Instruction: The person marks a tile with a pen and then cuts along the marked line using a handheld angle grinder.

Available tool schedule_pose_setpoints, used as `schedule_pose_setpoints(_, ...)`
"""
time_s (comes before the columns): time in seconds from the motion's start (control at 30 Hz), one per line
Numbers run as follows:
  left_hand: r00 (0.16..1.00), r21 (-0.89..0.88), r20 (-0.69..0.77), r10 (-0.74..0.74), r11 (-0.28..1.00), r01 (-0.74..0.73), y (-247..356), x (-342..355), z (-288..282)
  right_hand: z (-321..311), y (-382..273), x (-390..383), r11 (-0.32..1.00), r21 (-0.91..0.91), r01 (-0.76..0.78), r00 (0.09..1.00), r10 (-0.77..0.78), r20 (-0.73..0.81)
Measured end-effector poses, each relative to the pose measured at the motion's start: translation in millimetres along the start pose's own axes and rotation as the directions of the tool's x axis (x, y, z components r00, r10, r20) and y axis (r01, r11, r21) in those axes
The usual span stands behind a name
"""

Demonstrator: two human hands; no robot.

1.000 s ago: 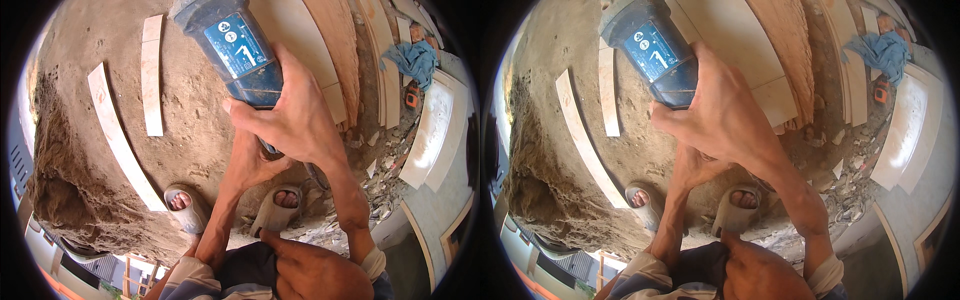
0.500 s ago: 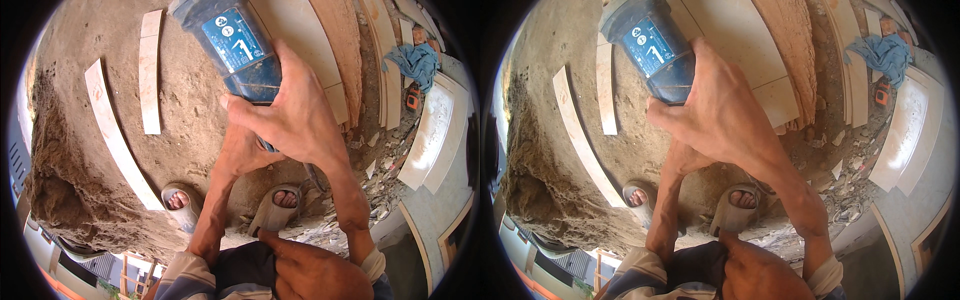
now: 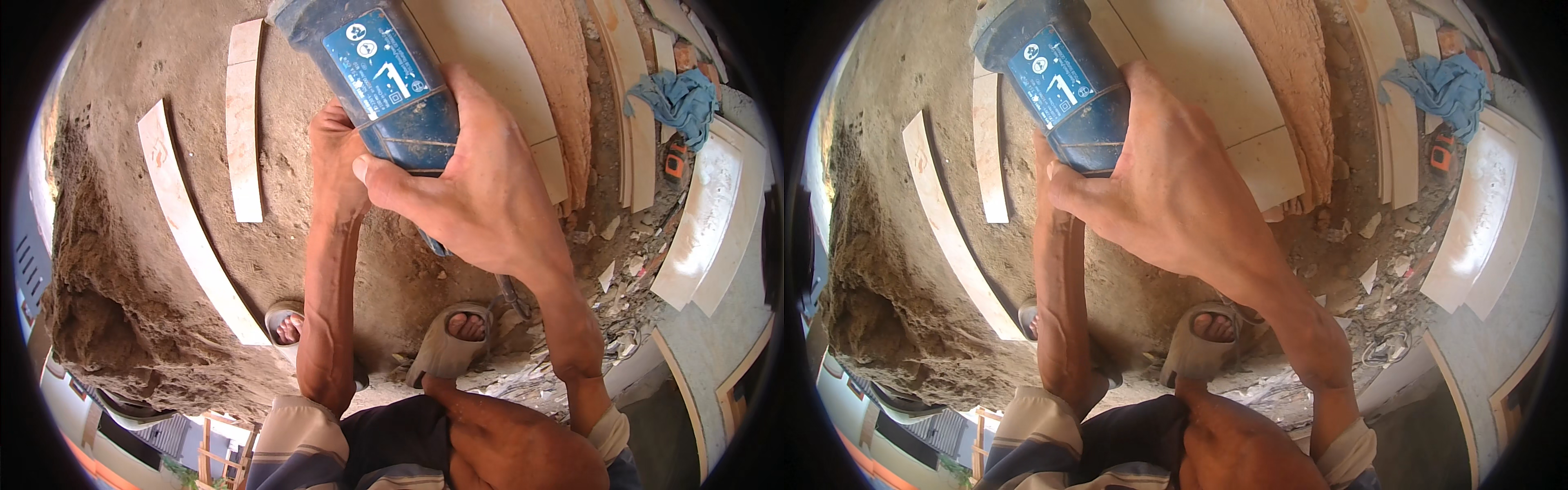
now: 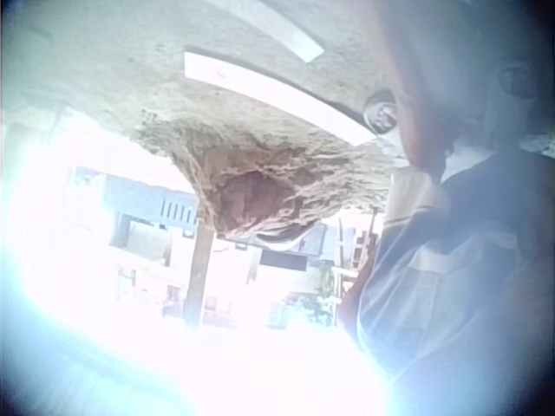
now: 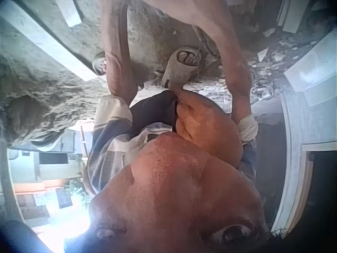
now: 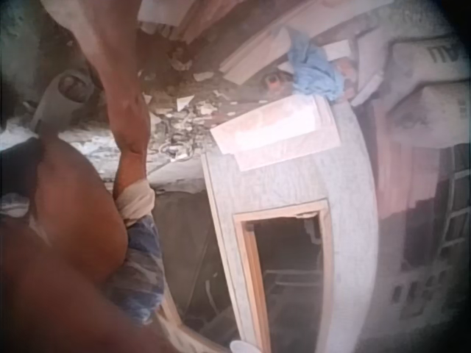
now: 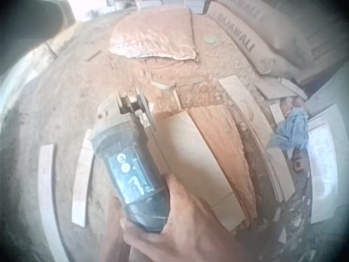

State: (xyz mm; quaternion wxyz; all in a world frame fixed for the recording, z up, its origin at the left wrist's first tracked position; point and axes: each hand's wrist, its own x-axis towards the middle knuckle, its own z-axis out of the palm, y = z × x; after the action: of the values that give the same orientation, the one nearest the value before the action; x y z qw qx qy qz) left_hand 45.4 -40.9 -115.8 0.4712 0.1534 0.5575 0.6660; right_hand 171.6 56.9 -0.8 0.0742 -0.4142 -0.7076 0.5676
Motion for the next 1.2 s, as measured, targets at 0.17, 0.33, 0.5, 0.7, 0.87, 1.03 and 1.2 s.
schedule_pose_setpoints(0.17,0.999,-0.193,0.008,-0.047,0.980,0.048,-12.9,4.2,-4.1,4.4,7.8,2.5,1.000,-0.023,0.005,1.000,-0.005,-0.012)
schedule_pose_setpoints(0.33,1.000,-0.202,0.016,-0.023,0.979,0.026,-0.1,1.3,2.9,5.7,6.7,5.1,1.000,-0.016,-0.008,1.000,0.008,-0.007)
schedule_pose_setpoints(0.5,0.998,-0.206,0.054,-0.014,0.978,0.025,-8.6,3.3,-6.3,9.3,9.1,7.6,1.000,-0.030,-0.004,1.000,0.004,-0.002)
schedule_pose_setpoints(0.7,0.997,-0.125,0.007,-0.072,0.990,0.072,19.2,-3.0,6.9,10.6,10.4,8.0,1.000,-0.019,0.019,1.000,-0.020,-0.022)
schedule_pose_setpoints(0.87,0.986,0.054,0.005,-0.166,0.985,0.166,51.0,-3.9,3.4,8.4,4.8,8.9,1.000,-0.019,-0.014,1.000,0.014,-0.009)
schedule_pose_setpoints(1.03,0.954,0.066,-0.231,-0.190,0.975,0.210,62.9,-4.8,16.4,9.9,8.4,7.6,1.000,0.016,0.002,1.000,-0.002,-0.019)
schedule_pose_setpoints(1.2,0.980,-0.137,-0.178,-0.093,0.988,0.069,58.1,-3.8,19.3,11.5,9.1,6.5,1.000,0.021,-0.013,1.000,0.014,-0.021)
